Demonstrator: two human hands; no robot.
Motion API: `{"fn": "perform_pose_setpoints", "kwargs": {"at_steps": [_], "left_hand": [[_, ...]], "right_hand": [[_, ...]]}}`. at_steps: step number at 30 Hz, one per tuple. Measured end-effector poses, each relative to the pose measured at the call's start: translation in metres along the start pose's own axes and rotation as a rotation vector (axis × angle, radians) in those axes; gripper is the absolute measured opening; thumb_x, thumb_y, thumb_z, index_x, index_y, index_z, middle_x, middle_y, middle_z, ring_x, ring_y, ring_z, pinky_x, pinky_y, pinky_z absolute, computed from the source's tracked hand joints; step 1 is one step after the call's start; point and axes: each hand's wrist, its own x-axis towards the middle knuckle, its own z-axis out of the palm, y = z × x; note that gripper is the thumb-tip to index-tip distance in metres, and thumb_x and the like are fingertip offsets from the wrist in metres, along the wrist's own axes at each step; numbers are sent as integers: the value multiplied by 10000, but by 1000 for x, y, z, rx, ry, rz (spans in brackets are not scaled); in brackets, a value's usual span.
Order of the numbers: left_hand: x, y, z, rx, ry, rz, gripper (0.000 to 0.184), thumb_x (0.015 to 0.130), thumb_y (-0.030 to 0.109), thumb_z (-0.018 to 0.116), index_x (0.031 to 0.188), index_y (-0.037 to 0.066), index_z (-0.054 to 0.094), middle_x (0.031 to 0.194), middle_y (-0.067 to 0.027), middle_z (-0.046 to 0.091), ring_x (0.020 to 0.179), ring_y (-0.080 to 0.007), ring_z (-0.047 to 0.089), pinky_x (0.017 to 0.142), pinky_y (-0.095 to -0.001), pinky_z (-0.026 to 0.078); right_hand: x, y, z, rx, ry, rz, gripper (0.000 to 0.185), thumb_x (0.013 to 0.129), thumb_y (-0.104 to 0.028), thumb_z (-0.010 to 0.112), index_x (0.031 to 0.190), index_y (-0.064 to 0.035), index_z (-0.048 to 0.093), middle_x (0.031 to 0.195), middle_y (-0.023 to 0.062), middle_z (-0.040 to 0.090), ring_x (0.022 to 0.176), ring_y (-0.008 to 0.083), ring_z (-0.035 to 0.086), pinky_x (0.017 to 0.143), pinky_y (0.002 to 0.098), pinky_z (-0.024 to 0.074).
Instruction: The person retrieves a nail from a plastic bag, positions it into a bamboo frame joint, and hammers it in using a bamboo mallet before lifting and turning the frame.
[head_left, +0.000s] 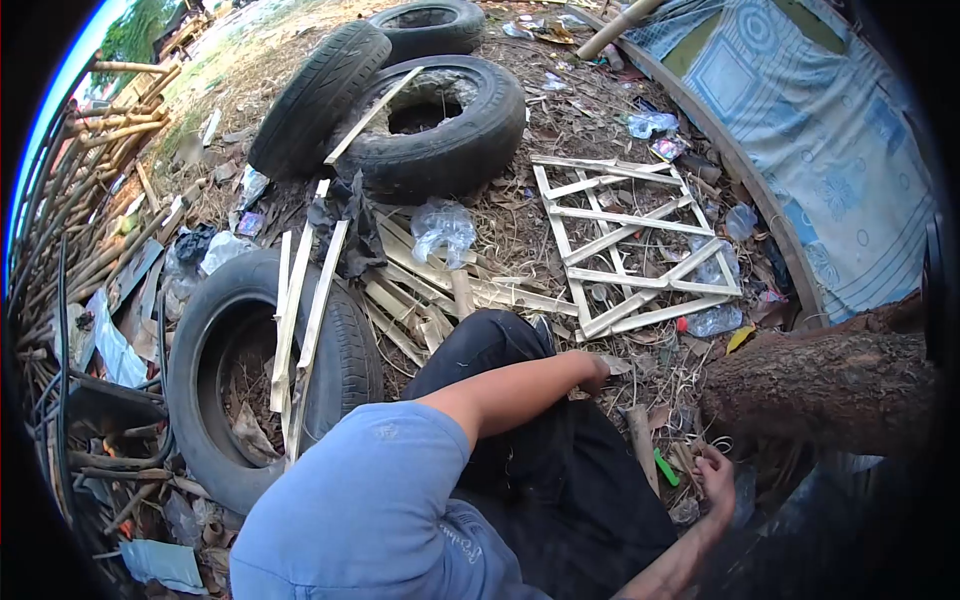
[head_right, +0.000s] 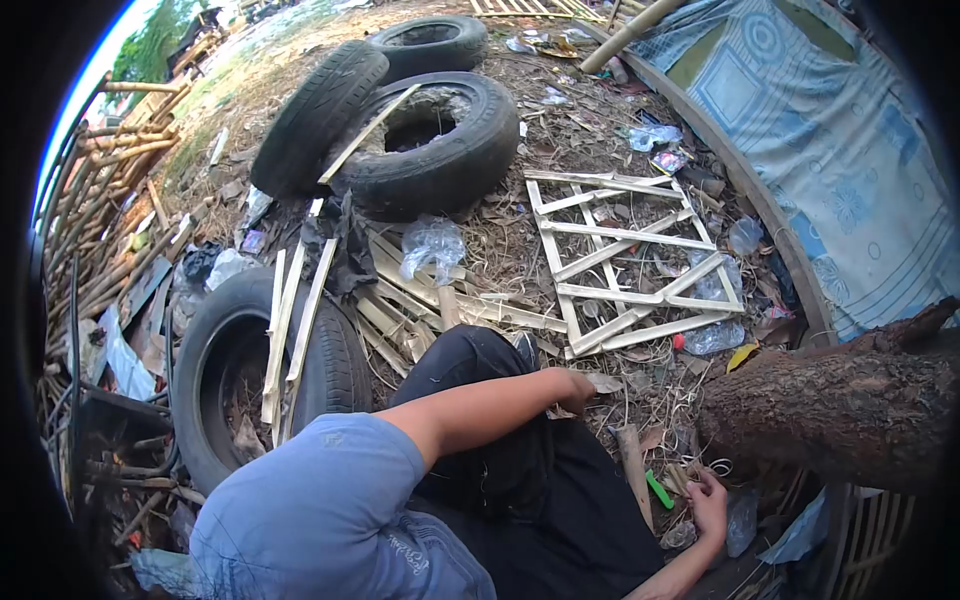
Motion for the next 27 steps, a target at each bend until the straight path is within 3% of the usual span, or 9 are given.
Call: {"fn": "perform_pose_setpoints", "kwargs": {"at_steps": [6, 10, 12, 15, 17, 20, 21, 24, 27], "left_hand": [[-98, 15, -28, 27, 529, 140, 472, 840, 285, 686, 1265, 126, 553, 1110, -121, 648, 1070, -307, 620, 906, -466, 471], [-193, 5, -23, -82, 970, 284, 358, 838, 187, 668, 1180, 118, 592, 1121, -100, 600, 1151, -282, 541, 1002, -434, 380], [-230, -20, -8, -38, 1217, 274, 311, 806, 136, 672, 1110, 112, 616, 1124, -96, 600, 1137, -310, 531, 1007, -423, 374], [-285, -63, 24, -3, 1349, 42, 266, 819, 168, 674, 1067, 85, 626, 1097, -117, 598, 1099, -321, 543, 959, -421, 396], [-303, -97, 54, -106, 1381, -138, 298, 828, 227, 689, 1067, 65, 614, 1078, -148, 592, 1062, -352, 565, 913, -428, 429], [-325, -134, 105, 76, 1279, -353, 400, 811, 316, 710, 1107, 68, 601, 1124, -151, 572, 1125, -345, 527, 985, -466, 374], [-330, -138, 122, 84, 1165, -466, 429, 812, 357, 706, 1120, 80, 599, 1181, -150, 554, 1227, -335, 473, 1082, -523, 285], [-330, -143, 161, 198, 1080, -615, 447, 796, 372, 718, 1120, 88, 597, 1236, -146, 535, 1308, -323, 419, 1140, -573, 194], [-335, -134, 147, 181, 1034, -505, 449, 777, 371, 727, 1104, 93, 594, 1210, -135, 553, 1326, -313, 409, 1163, -587, 136]], "right_hand": [[-6, 9, -5, -11, 13, -58, 439, 915, -107, 647, 1327, -6, 536, 925, 51, 676, 714, 88, 624, 583, 228, 503], [-20, -11, 3, -58, 41, -70, 482, 915, -110, 648, 1350, 37, 502, 965, 72, 678, 733, 94, 622, 597, 231, 499], [-25, -19, 6, -69, 44, -54, 514, 912, -113, 649, 1370, 47, 479, 974, 86, 677, 740, 100, 624, 616, 236, 502], [-24, -26, 10, -136, -12, -73, 536, 900, -130, 665, 1375, 37, 482, 965, 89, 676, 746, 106, 630, 638, 244, 506], [-35, -43, 14, -181, -45, -90, 537, 896, -149, 674, 1370, 28, 495, 952, 81, 674, 753, 109, 633, 654, 255, 510], [-51, -64, 24, -185, -84, -172, 551, 871, -122, 692, 1368, 21, 500, 981, 92, 668, 828, 104, 605, 708, 265, 506], [-61, -82, 30, -166, -121, -157, 555, 873, -118, 688, 1375, 15, 492, 1007, 93, 661, 842, 106, 600, 723, 265, 504], [-72, -114, 44, -145, -189, -117, 555, 878, -93, 670, 1388, 10, 474, 1048, 101, 648, 886, 119, 604, 796, 271, 506], [-68, -131, 64, -10, -295, -99, 554, 882, -61, 652, 1393, 19, 455, 1061, 115, 643, 962, 142, 618, 882, 288, 501]]}}
